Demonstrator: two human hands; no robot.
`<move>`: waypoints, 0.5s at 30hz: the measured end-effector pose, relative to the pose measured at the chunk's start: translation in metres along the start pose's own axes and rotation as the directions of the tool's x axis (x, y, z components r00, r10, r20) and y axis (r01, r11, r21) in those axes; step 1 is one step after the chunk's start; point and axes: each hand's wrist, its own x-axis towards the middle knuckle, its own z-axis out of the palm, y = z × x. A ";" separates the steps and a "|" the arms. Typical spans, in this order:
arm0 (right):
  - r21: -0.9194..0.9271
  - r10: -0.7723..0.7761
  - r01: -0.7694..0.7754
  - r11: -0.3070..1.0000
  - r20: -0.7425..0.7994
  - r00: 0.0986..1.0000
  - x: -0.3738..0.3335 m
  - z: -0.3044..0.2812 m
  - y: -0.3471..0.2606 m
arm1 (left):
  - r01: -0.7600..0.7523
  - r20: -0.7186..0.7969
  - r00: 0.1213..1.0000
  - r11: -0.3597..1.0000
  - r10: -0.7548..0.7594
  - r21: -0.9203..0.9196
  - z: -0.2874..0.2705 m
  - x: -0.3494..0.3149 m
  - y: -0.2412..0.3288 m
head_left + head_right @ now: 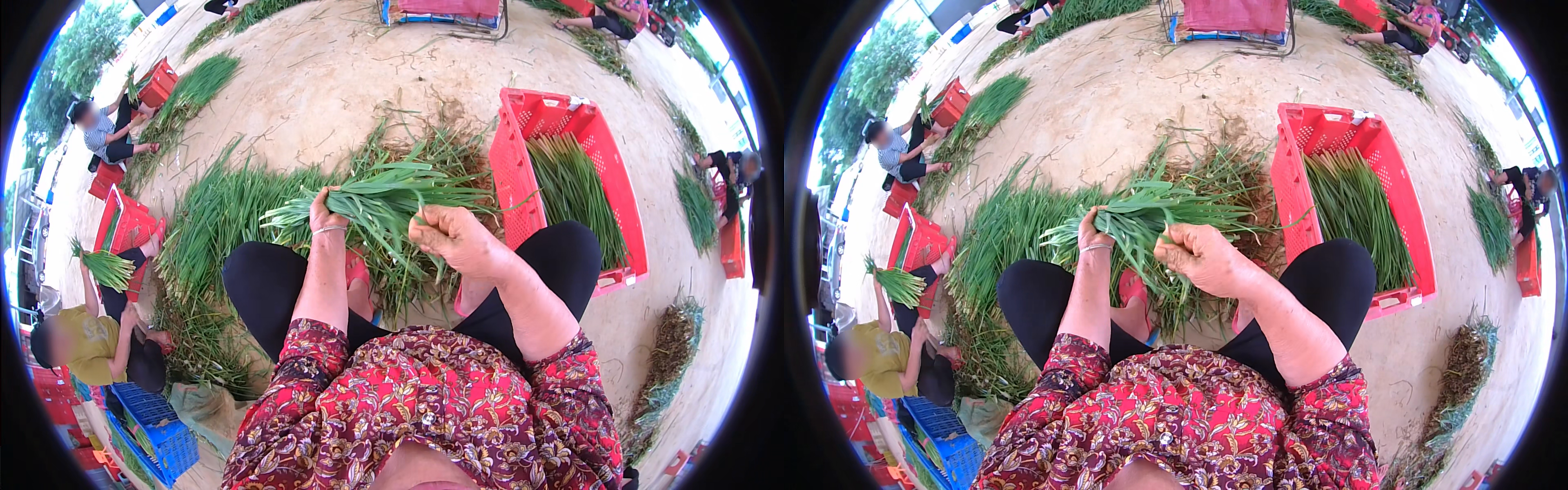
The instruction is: The person sorts through a bundle of long green stalks by hand, pulling out and discarding individual dry or yellowed pieces onto the ground.
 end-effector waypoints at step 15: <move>0.261 0.241 -0.274 0.926 0.154 0.958 -0.019 -0.022 -0.072 | 0.075 -0.216 0.973 0.996 -0.085 -0.053 0.020 -0.013 0.000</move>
